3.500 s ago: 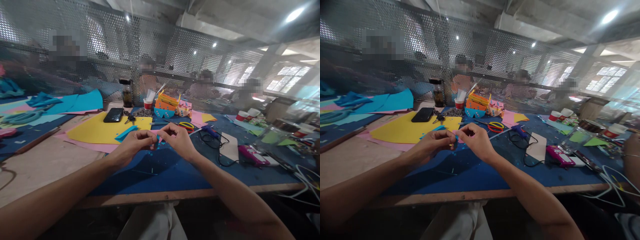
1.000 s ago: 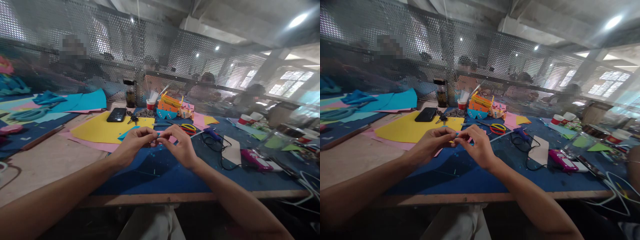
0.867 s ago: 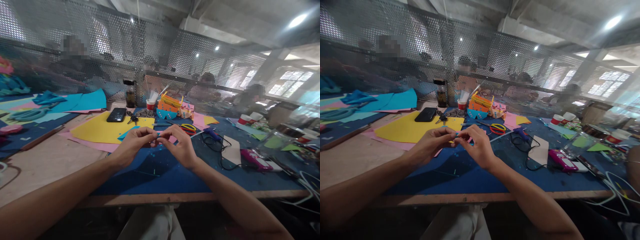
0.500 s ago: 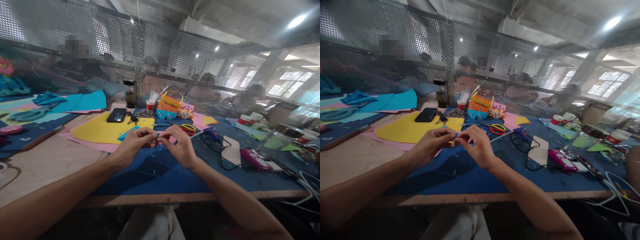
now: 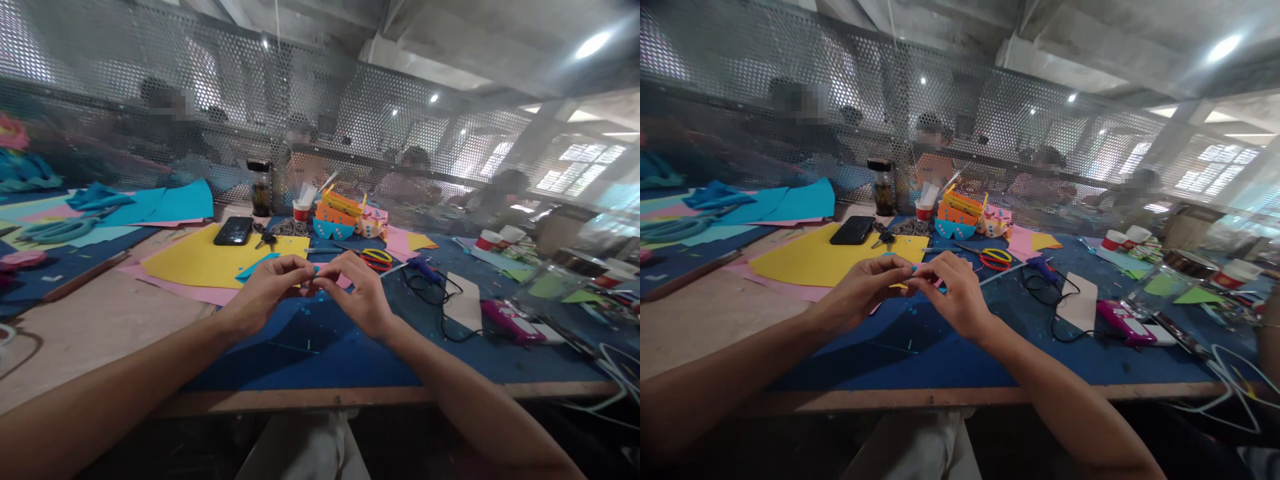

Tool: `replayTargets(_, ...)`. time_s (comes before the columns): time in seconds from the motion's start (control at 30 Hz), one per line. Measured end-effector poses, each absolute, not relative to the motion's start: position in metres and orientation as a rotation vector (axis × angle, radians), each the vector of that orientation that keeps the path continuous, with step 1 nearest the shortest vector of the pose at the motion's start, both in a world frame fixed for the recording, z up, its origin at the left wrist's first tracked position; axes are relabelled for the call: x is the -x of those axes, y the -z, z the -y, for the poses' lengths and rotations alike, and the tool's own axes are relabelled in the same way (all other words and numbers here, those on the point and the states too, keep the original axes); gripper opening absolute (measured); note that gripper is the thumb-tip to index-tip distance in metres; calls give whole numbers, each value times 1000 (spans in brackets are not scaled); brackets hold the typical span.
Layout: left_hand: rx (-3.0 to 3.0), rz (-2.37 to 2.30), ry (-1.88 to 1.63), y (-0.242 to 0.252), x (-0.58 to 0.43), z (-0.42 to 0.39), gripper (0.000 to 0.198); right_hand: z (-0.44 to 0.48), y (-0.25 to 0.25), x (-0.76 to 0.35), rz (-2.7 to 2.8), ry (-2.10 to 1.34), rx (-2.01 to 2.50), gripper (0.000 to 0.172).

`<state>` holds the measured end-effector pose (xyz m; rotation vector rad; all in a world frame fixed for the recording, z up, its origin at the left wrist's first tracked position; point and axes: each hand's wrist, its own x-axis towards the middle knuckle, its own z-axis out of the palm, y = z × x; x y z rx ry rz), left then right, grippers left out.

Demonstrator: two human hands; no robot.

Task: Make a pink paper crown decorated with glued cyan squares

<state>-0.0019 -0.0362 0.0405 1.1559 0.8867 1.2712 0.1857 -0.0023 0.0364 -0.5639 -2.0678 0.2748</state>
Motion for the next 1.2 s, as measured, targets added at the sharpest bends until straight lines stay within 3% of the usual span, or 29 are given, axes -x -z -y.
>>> replayTargets(1.2, -1319, -954, -1163, -36, 1, 35, 18, 1, -45, -188, 2000, -305, 597, 6)
